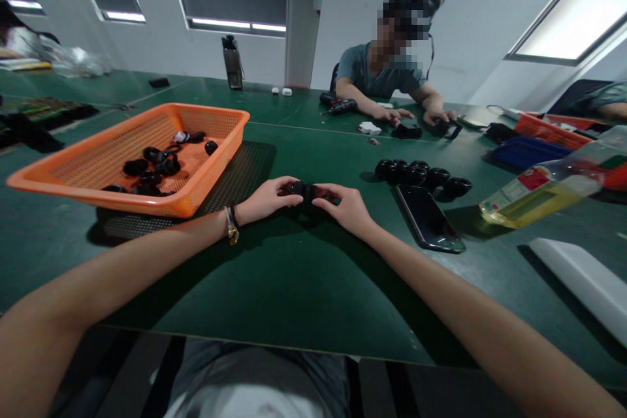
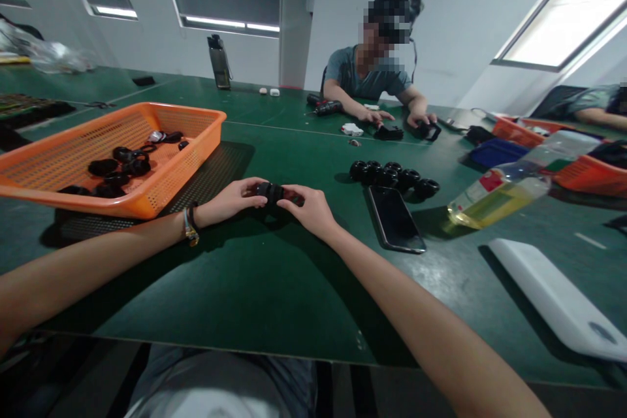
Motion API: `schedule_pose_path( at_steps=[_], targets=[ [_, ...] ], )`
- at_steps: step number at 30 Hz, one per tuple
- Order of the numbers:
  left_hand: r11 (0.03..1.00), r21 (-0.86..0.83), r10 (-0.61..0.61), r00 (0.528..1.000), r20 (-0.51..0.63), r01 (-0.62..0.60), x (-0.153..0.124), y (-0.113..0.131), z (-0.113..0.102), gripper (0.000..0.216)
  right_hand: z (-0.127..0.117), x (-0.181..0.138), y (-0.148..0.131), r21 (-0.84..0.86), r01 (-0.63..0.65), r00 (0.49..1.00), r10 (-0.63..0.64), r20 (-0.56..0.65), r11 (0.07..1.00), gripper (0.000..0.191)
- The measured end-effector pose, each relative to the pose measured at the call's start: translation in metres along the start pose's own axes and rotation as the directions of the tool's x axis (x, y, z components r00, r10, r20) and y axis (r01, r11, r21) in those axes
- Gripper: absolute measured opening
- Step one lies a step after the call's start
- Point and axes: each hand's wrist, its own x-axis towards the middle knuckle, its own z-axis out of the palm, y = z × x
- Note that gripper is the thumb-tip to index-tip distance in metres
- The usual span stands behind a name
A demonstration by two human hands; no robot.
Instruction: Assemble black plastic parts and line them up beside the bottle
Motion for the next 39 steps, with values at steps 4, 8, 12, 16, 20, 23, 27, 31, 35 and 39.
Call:
schedule_pose_path(
  at_steps=[4, 8, 12, 16, 20, 23, 27, 31, 35, 39],
  targets=[
    [1.000, 0.000, 0.000, 1.000, 0.005, 0.000, 0.0000, -0.0011, -0.0003, 0.044, 0.0001, -0.0002, 0.0001, 0.016, -0.004, 1.000, 0.004, -0.005, 1.000, 0.031],
    [1.000, 0.004, 0.009, 1.000, 0.007, -0.009, 0.0006, -0.0024, -0.0009, 0.046, 0.0002, -0.0002, -0.0007, 0.040, -0.005, 1.000, 0.005, 0.010, 0.999, 0.028],
    [1.000, 0.024, 0.011, 1.000, 0.014, -0.011, 0.0011, -0.0023, -0.0006, 0.048, 0.0003, 0.0000, -0.0014, 0.036, -0.020, 1.000, 0.019, 0.014, 0.999, 0.026],
    [1.000, 0.016, 0.004, 1.000, 0.014, -0.004, 0.0011, -0.0020, 0.0001, 0.048, 0.0006, 0.0002, -0.0007, 0.040, -0.014, 1.000, 0.014, 0.008, 0.999, 0.025],
    [1.000, 0.003, 0.008, 1.000, 0.015, -0.008, 0.0013, -0.0027, -0.0001, 0.047, 0.0002, -0.0003, 0.0001, 0.038, 0.002, 1.000, -0.003, 0.011, 0.999, 0.025],
    [1.000, 0.000, 0.006, 1.000, 0.014, -0.006, 0.0017, -0.0039, -0.0006, 0.047, -0.0005, -0.0010, 0.0007, 0.004, 0.016, 1.000, -0.016, 0.017, 1.000, 0.032],
    [1.000, 0.012, 0.015, 1.000, 0.013, -0.015, 0.0021, -0.0052, -0.0010, 0.047, -0.0016, -0.0013, 0.0016, -0.039, 0.024, 1.000, -0.024, -0.001, 0.999, 0.035],
    [1.000, 0.016, 0.023, 1.000, 0.018, -0.023, 0.0022, -0.0052, -0.0010, 0.046, -0.0021, -0.0010, 0.0014, -0.066, 0.055, 0.998, -0.057, -0.026, 0.996, 0.033],
    [0.999, 0.028, 0.025, 0.999, 0.021, -0.025, 0.0021, -0.0046, -0.0009, 0.046, -0.0014, -0.0006, 0.0009, -0.057, 0.053, 0.998, -0.055, -0.029, 0.997, 0.032],
    [0.999, 0.028, 0.020, 1.000, 0.020, -0.021, 0.0023, -0.0041, -0.0007, 0.046, -0.0005, -0.0004, 0.0008, -0.046, 0.037, 0.999, -0.038, -0.030, 0.998, 0.031]
  ],
)
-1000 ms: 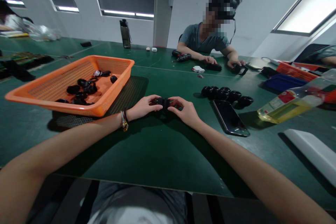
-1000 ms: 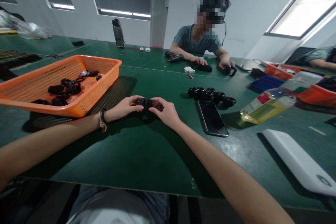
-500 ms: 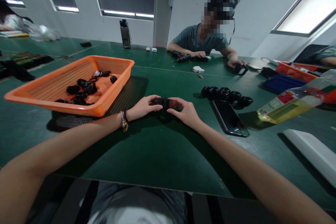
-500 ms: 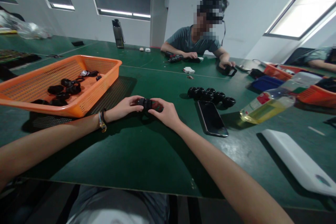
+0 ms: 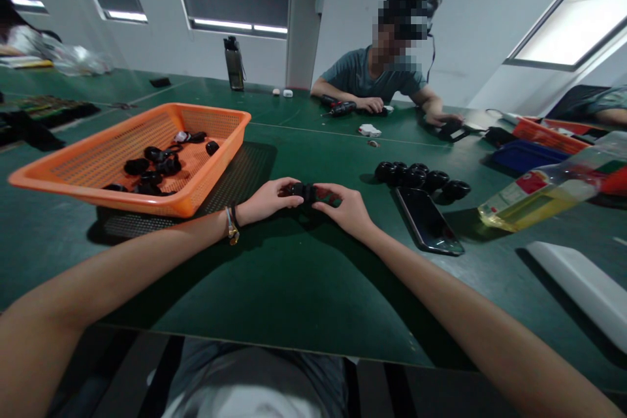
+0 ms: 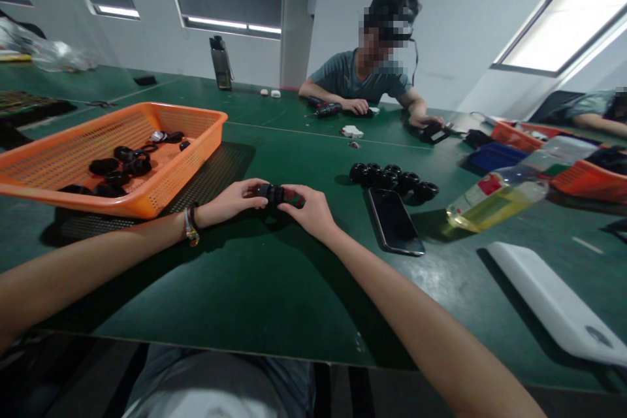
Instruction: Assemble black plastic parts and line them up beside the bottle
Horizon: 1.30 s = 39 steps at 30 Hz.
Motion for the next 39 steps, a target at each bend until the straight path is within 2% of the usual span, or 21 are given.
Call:
schedule_pose_path(
  at_steps=[10, 19, 26, 39],
  targets=[
    [1.000, 0.019, -0.001, 1.000, -0.005, 0.001, -0.0005, 0.0004, -0.0002, 0.047, 0.0001, 0.0001, 0.0004, 0.004, -0.015, 1.000, 0.015, 0.016, 1.000, 0.029],
    [1.000, 0.009, 0.009, 1.000, 0.003, -0.009, -0.0007, 0.0000, -0.0005, 0.048, -0.0025, -0.0006, 0.0005, -0.041, 0.071, 0.997, -0.071, 0.024, 0.997, 0.032],
    [1.000, 0.028, 0.007, 1.000, 0.008, -0.007, -0.0001, -0.0002, -0.0005, 0.048, -0.0015, -0.0008, -0.0007, 0.005, 0.006, 1.000, -0.006, 0.022, 1.000, 0.035],
    [1.000, 0.019, 0.004, 1.000, 0.012, -0.004, -0.0011, 0.0003, -0.0004, 0.049, -0.0006, -0.0004, -0.0011, 0.012, -0.012, 1.000, 0.012, 0.023, 1.000, 0.032]
  ],
)
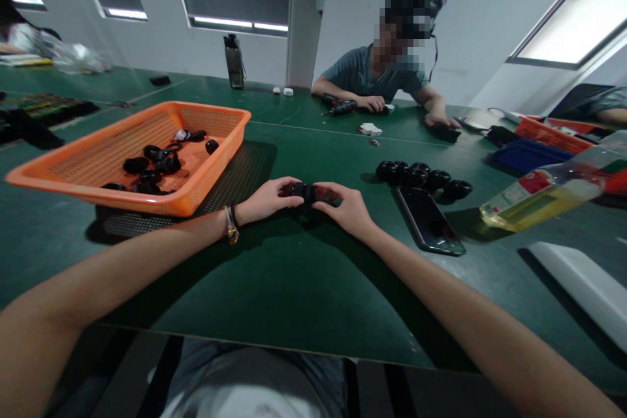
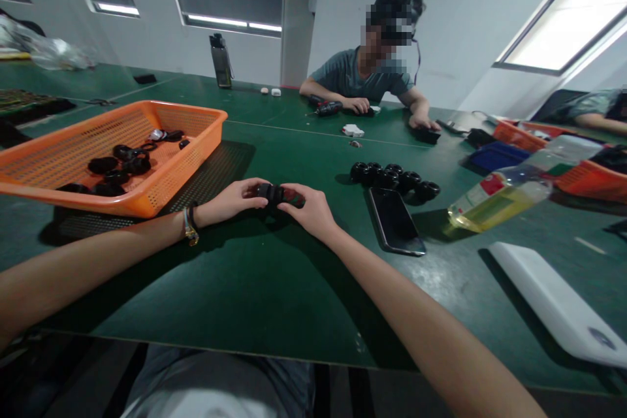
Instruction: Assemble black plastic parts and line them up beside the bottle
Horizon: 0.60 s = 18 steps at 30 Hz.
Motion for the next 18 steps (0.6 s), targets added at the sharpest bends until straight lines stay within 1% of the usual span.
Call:
schedule_pose_path(
  at_steps=[10, 18],
  targets=[
    [1.000, 0.009, 0.006, 1.000, 0.004, -0.006, -0.0004, -0.0007, -0.0008, 0.046, 0.0000, 0.0004, -0.0006, 0.000, -0.007, 1.000, 0.007, 0.006, 1.000, 0.029],
    [1.000, 0.004, 0.005, 1.000, 0.004, -0.005, -0.0003, 0.0005, 0.0001, 0.048, 0.0002, 0.0005, -0.0006, 0.012, -0.021, 1.000, 0.021, 0.019, 1.000, 0.028]
  ],
)
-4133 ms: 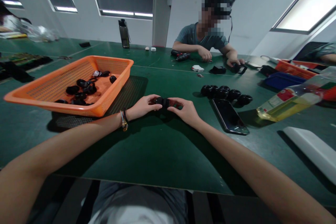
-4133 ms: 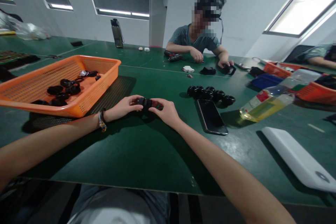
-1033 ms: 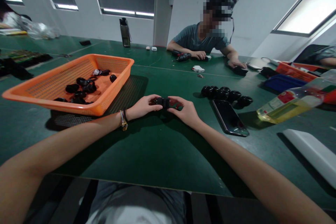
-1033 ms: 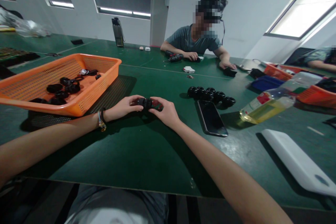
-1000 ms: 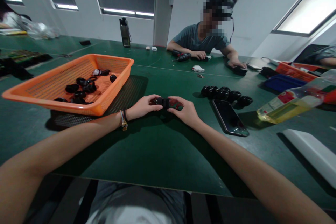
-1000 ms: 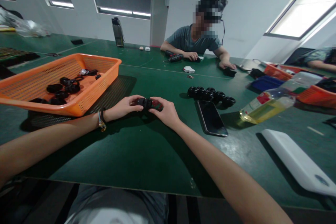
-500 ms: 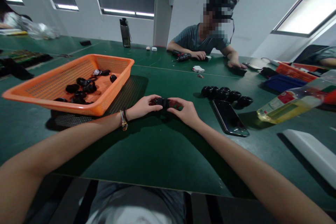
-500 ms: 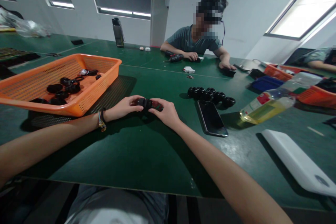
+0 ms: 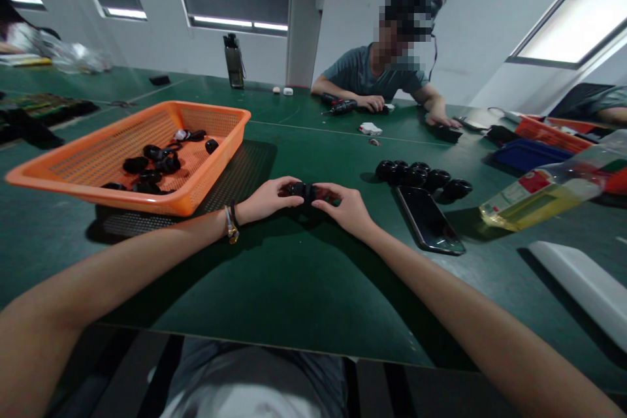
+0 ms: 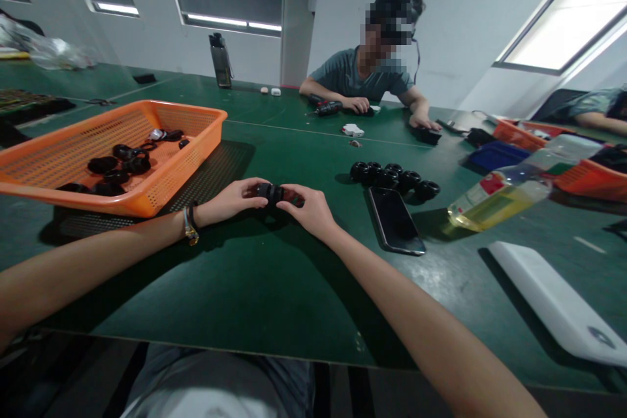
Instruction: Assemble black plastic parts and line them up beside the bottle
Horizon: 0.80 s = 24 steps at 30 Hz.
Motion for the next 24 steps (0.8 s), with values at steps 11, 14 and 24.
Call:
schedule_pose_path(
  at_steps=[11, 14, 24],
  targets=[
    [1.000, 0.017, 0.009, 1.000, -0.003, -0.009, 0.0016, -0.0032, -0.0002, 0.047, -0.0013, -0.0004, 0.0021, -0.068, 0.055, 0.998, -0.055, 0.004, 0.996, 0.030],
    [1.000, 0.013, 0.006, 1.000, -0.001, -0.006, 0.0018, -0.0026, -0.0003, 0.047, -0.0004, -0.0002, 0.0026, -0.029, 0.038, 0.999, -0.038, -0.001, 0.999, 0.033],
    [1.000, 0.007, 0.002, 1.000, -0.005, -0.002, 0.0008, -0.0001, 0.0000, 0.047, -0.0001, -0.0008, -0.0001, 0.048, 0.016, 1.000, -0.016, 0.012, 0.999, 0.030]
  ],
)
